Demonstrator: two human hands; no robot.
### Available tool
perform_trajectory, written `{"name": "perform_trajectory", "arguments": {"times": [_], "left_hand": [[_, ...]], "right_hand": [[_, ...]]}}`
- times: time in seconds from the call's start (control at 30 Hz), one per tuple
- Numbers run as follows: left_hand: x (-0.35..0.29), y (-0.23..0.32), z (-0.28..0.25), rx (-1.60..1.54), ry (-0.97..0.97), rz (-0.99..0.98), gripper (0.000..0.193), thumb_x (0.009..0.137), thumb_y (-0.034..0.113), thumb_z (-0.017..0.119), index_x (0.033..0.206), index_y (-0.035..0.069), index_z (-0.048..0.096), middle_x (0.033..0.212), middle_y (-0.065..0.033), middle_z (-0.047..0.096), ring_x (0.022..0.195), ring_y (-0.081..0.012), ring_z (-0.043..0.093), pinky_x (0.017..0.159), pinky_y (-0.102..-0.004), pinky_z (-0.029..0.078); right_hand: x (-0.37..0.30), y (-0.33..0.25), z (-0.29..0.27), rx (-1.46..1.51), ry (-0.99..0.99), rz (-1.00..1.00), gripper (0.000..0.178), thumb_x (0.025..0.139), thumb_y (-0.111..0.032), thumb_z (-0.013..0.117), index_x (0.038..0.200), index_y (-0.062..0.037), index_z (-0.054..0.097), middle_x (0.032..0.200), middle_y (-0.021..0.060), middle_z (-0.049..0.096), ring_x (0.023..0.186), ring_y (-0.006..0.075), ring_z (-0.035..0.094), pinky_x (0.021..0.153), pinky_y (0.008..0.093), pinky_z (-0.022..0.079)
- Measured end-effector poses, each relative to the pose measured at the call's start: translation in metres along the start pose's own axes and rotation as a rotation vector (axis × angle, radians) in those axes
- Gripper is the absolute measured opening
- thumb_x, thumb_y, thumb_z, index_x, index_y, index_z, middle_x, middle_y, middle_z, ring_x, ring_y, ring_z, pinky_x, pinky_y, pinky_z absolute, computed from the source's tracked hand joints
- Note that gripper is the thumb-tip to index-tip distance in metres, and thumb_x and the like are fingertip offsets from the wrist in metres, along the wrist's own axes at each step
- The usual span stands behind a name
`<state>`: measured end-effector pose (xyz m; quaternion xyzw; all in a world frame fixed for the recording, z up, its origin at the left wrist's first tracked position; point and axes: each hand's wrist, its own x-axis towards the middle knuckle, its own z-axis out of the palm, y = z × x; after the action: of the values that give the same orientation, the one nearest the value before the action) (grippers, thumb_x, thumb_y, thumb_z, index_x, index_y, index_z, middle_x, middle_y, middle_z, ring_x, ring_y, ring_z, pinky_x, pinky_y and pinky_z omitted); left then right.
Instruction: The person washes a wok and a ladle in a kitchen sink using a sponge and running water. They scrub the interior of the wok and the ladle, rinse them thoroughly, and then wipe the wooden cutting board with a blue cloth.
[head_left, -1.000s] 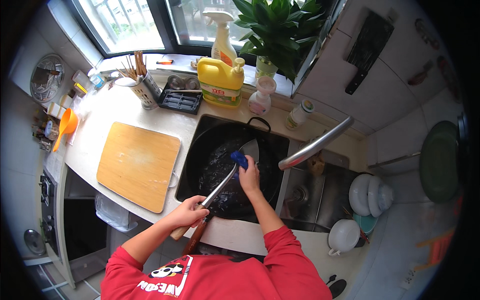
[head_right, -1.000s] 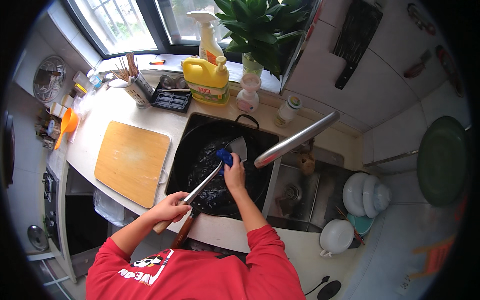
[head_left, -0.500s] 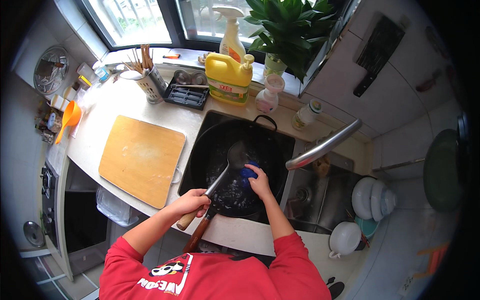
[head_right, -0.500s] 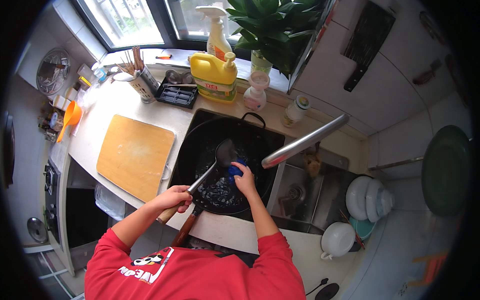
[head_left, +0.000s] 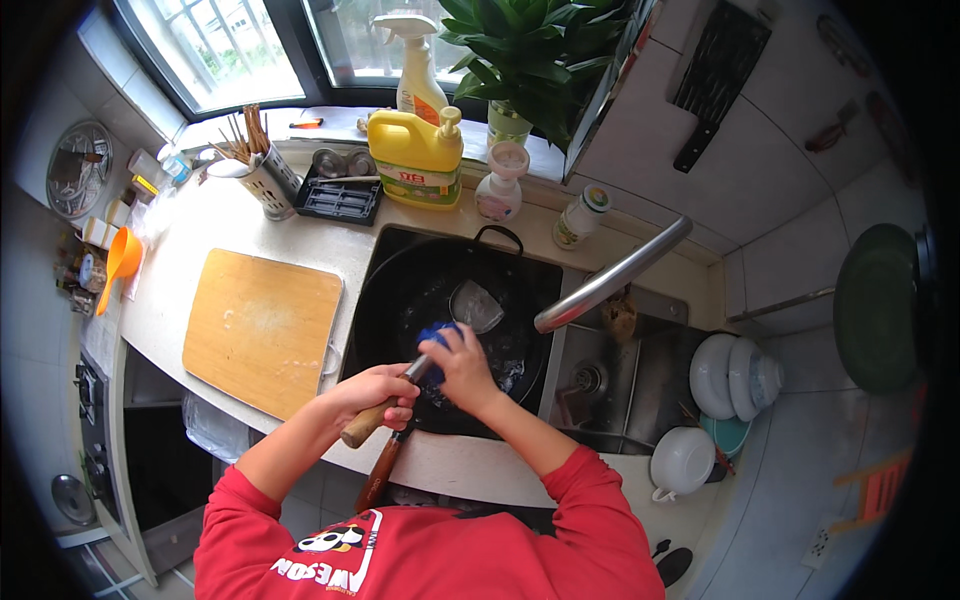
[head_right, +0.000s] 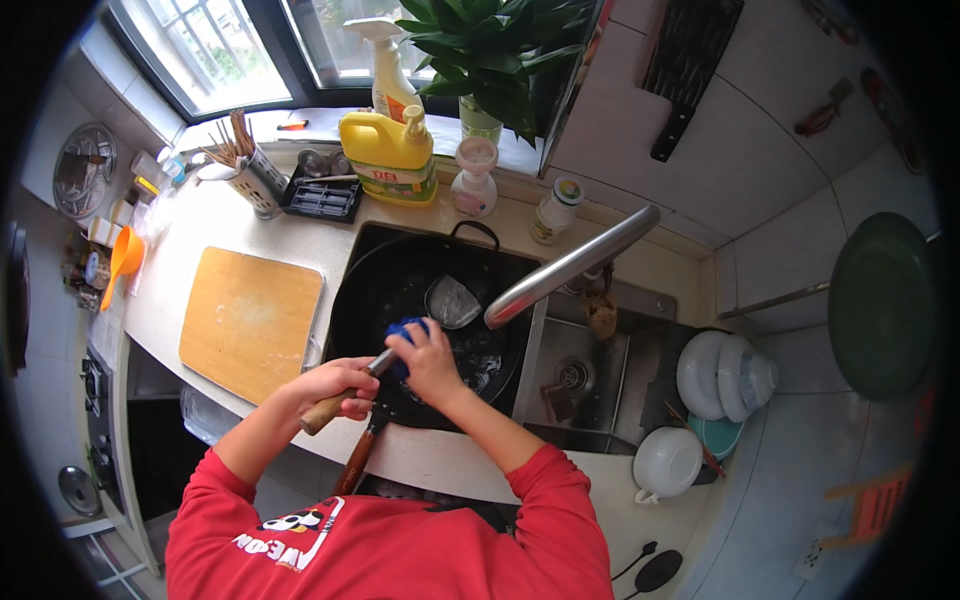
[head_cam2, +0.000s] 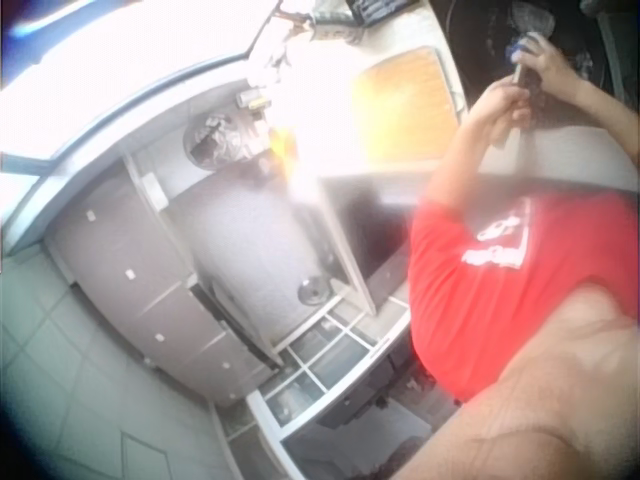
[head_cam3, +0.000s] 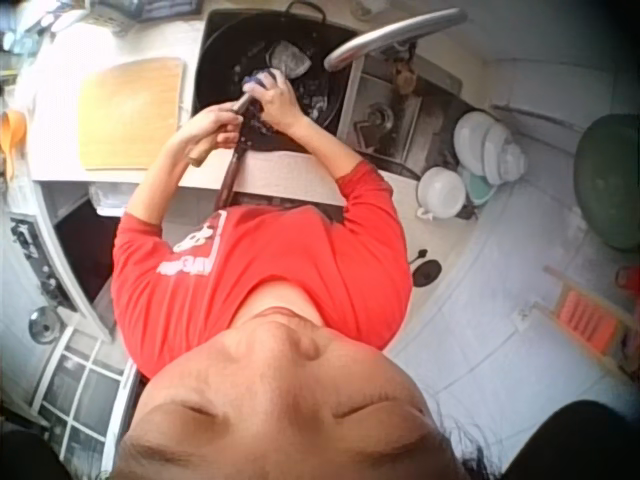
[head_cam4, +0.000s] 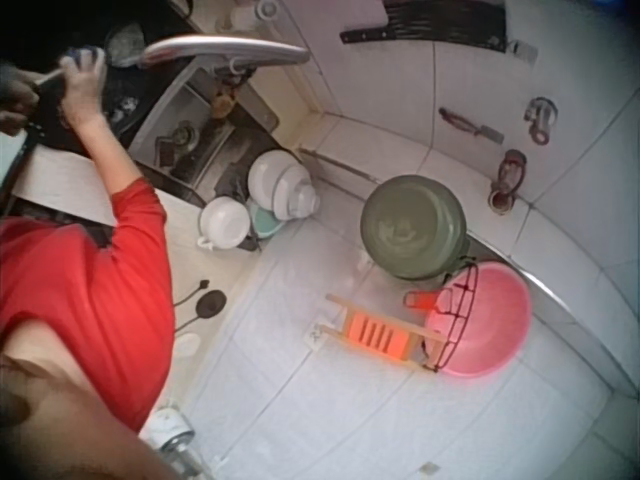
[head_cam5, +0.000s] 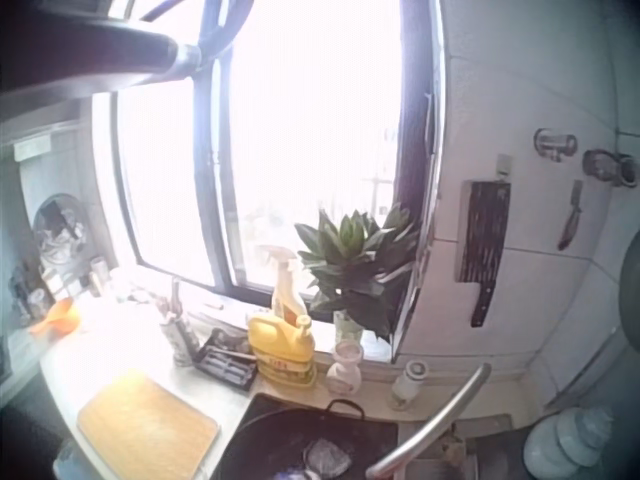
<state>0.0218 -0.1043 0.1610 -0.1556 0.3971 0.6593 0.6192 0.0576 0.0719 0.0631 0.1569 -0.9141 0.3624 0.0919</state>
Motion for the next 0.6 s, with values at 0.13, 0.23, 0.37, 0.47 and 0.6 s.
{"name": "perform_trajectory", "arguments": {"times": [0.13, 0.23, 0.37, 0.47, 0.6], "left_hand": [[-0.019, -0.006, 0.006, 0.023, 0.015, -0.025, 0.015, 0.083, -0.002, 0.046, 0.085, 0.008, 0.036, 0.062, -0.004, 0.041, 0.042, -0.0116, 0.042, 0.041, -0.0259, 0.034], [-0.024, -0.016, 0.0, 0.127, 0.065, -0.002, 0.034, 0.083, -0.002, 0.046, 0.114, 0.008, 0.04, 0.062, -0.002, 0.04, 0.042, -0.0096, 0.042, 0.042, -0.0235, 0.035], [-0.045, -0.026, -0.001, 0.649, 0.209, 0.003, 0.062, 0.083, 0.0, 0.047, 0.139, 0.01, 0.022, 0.065, -0.0034, 0.045, 0.045, -0.0112, 0.048, 0.043, -0.026, 0.042], [-0.068, -0.034, 0.006, 1.067, 0.447, 0.022, 0.067, 0.078, 0.005, 0.052, 0.139, 0.011, 0.025, 0.066, -0.0088, 0.051, 0.052, -0.0191, 0.055, 0.051, -0.0313, 0.047], [-0.081, -0.067, -0.013, 1.535, 0.713, 0.297, 0.064, 0.071, 0.001, 0.051, 0.133, 0.012, 0.037, 0.075, -0.0186, 0.057, 0.062, -0.0355, 0.058, 0.058, -0.0423, 0.048]], "right_hand": [[-0.005, 0.051, 0.023, -0.105, -0.011, 0.115, 0.036, 0.06, 0.004, 0.061, 0.092, -0.013, 0.06, 0.097, 0.0092, 0.052, 0.096, 0.0343, 0.048, 0.082, 0.0414, 0.043], [-0.007, 0.06, 0.039, -0.067, 0.054, 0.16, 0.035, 0.06, 0.005, 0.058, 0.091, -0.0121, 0.06, 0.093, 0.0098, 0.053, 0.089, 0.0331, 0.05, 0.077, 0.0411, 0.044], [-0.012, 0.089, 0.05, 0.02, 0.041, 0.492, 0.037, 0.06, 0.003, 0.055, 0.094, -0.011, 0.059, 0.098, 0.0128, 0.053, 0.096, 0.0363, 0.048, 0.082, 0.0424, 0.043], [-0.027, 0.093, 0.037, -0.117, -0.118, 0.483, 0.039, 0.067, -0.003, 0.057, 0.105, -0.0106, 0.059, 0.119, 0.0182, 0.047, 0.112, 0.0383, 0.042, 0.093, 0.0435, 0.039], [-0.02, 0.065, 0.015, 0.123, -0.033, 0.635, 0.029, 0.078, -0.013, 0.059, 0.106, -0.0048, 0.059, 0.111, 0.02, 0.055, 0.101, 0.0362, 0.054, 0.088, 0.0415, 0.045]]}}
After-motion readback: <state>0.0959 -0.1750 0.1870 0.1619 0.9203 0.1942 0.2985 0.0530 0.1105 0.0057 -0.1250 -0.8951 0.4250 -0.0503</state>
